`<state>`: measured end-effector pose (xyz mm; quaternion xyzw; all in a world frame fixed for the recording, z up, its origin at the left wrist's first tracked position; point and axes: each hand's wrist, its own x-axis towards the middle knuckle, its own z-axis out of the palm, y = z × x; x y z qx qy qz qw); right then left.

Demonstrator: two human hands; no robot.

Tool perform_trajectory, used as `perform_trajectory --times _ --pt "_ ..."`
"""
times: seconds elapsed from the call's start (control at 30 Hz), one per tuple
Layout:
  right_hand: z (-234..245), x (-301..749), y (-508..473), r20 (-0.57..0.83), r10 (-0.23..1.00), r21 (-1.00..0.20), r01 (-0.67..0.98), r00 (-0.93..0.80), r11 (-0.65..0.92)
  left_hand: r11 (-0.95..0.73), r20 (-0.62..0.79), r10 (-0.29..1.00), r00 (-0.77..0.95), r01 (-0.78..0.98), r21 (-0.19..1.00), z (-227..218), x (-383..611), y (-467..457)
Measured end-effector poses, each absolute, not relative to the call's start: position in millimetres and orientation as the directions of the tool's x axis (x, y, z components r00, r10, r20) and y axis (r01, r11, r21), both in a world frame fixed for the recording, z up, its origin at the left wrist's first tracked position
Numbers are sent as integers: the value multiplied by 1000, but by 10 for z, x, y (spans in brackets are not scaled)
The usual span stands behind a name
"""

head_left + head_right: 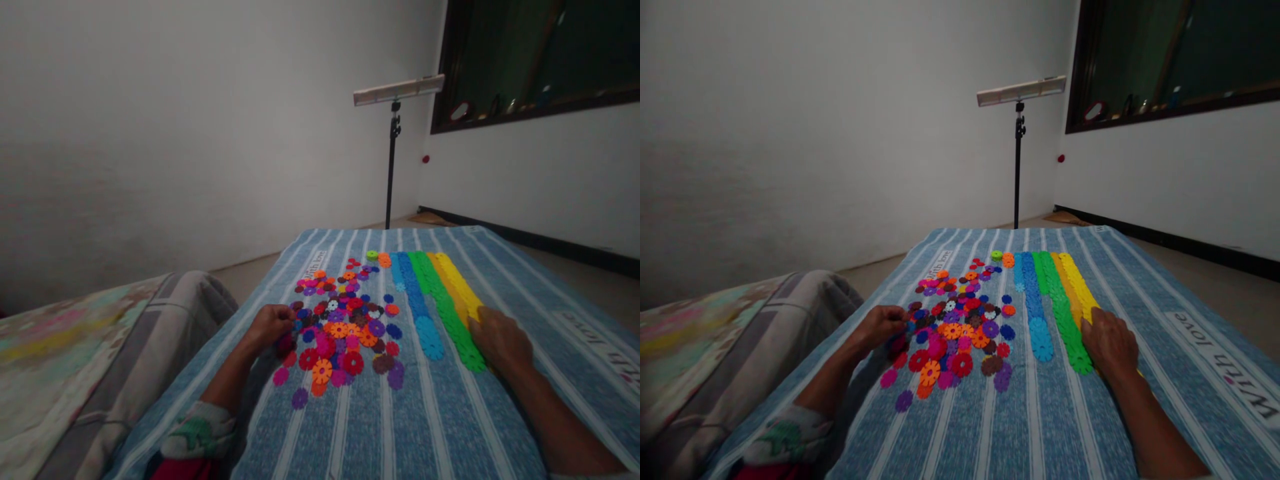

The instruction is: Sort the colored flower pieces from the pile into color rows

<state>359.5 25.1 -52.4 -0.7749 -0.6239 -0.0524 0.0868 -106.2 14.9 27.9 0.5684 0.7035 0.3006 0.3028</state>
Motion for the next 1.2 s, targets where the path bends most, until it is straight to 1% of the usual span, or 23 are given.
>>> perform_trajectory --times 0.1,0.2,0.3,0.4,0.5,0.53,0.77,0.97,1.2 --pt "-505 3583 241 186 957 -81 974 224 -213 116 -41 990 -138 603 790 236 -935 326" --pt "-487 3570 234 184 955 -86 971 234 -222 78 -36 996 -85 572 816 199 -748 523" --pt "-474 3561 236 181 956 -79 972 231 -219 -25 26 1000 6 548 836 173 -441 740" --pt "-462 3551 239 183 958 -72 974 222 -213 -119 93 993 76 544 831 141 -31 971" --pt "-454 3538 241 187 957 -68 975 222 -213 -195 173 981 92 565 802 86 389 1210" --pt "-451 3535 240 190 955 -67 974 227 -218 -199 177 980 94 575 793 62 515 1288" --pt "-426 3511 238 197 952 -69 972 235 -225 -134 154 988 27 654 745 -126 1040 1693" --pt "-406 3490 236 199 946 -76 966 257 -247 -20 74 996 -46 706 708 -223 1090 1820" --pt "-408 3489 228 209 944 -73 967 255 -245 43 0 998 -60 709 704 -218 1112 1874"
